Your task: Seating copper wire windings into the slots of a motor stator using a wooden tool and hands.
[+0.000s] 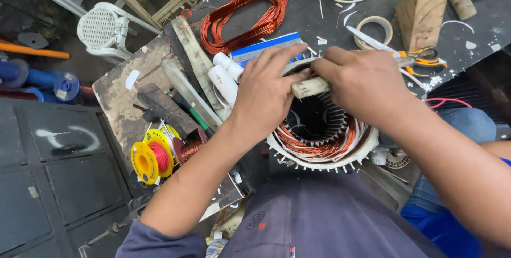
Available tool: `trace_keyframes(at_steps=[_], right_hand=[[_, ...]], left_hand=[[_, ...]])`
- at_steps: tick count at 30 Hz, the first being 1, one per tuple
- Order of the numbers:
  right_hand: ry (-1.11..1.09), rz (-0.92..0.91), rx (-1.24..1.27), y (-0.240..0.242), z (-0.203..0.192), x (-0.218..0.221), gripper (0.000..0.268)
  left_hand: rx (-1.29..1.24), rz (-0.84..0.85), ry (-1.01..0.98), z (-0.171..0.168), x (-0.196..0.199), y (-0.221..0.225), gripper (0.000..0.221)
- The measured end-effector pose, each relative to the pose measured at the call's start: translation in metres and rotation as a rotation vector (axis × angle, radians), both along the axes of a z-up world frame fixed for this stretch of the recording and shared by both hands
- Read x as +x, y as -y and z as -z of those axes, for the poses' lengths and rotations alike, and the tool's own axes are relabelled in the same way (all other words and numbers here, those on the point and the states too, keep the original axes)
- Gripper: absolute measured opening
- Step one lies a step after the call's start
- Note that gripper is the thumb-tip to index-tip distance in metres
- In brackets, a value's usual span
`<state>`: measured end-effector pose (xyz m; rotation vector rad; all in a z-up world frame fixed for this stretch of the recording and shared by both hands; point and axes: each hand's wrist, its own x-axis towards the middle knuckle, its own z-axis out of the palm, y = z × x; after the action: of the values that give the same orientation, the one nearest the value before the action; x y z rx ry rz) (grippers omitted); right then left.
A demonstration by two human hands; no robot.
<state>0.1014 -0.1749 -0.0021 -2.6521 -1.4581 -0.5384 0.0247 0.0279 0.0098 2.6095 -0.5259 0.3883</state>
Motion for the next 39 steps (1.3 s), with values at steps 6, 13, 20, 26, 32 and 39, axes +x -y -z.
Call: trace_keyframes(at_steps=[6, 13, 20, 26, 32, 39], right_hand=[[-0.198, 0.097, -0.096, -0.012, -0.008, 0.005, 0.007], [-0.237, 0.185, -0.132, -0.010, -0.017, 0.004, 0.019], [-0.249, 0.168, 0.054, 0.005, -0.012, -0.016, 0.035], [-0.140, 0.168, -0.017, 0.003, 0.001, -0.013, 0.033], [-0.095, 0.163, -0.032, 0.007, 0.001, -0.015, 0.031], [-0.225, 0.195, 0.223, 0.043, -0.015, -0.026, 0.024]], left_hand=[[0.183, -0.137, -0.043, 0.006, -0.001, 0.005, 0.037], [-0.039, -0.030, -0.029, 0.003, -0.004, -0.001, 0.028], [0.533, -0.040, 0.138, 0.014, -0.010, 0.010, 0.038], [0.657, -0.039, 0.148, 0.017, -0.006, 0.018, 0.031], [0.670, -0.038, 0.023, 0.011, -0.006, 0.023, 0.026], [0.480, 0.059, 0.318, 0.006, 0.000, 0.013, 0.044]])
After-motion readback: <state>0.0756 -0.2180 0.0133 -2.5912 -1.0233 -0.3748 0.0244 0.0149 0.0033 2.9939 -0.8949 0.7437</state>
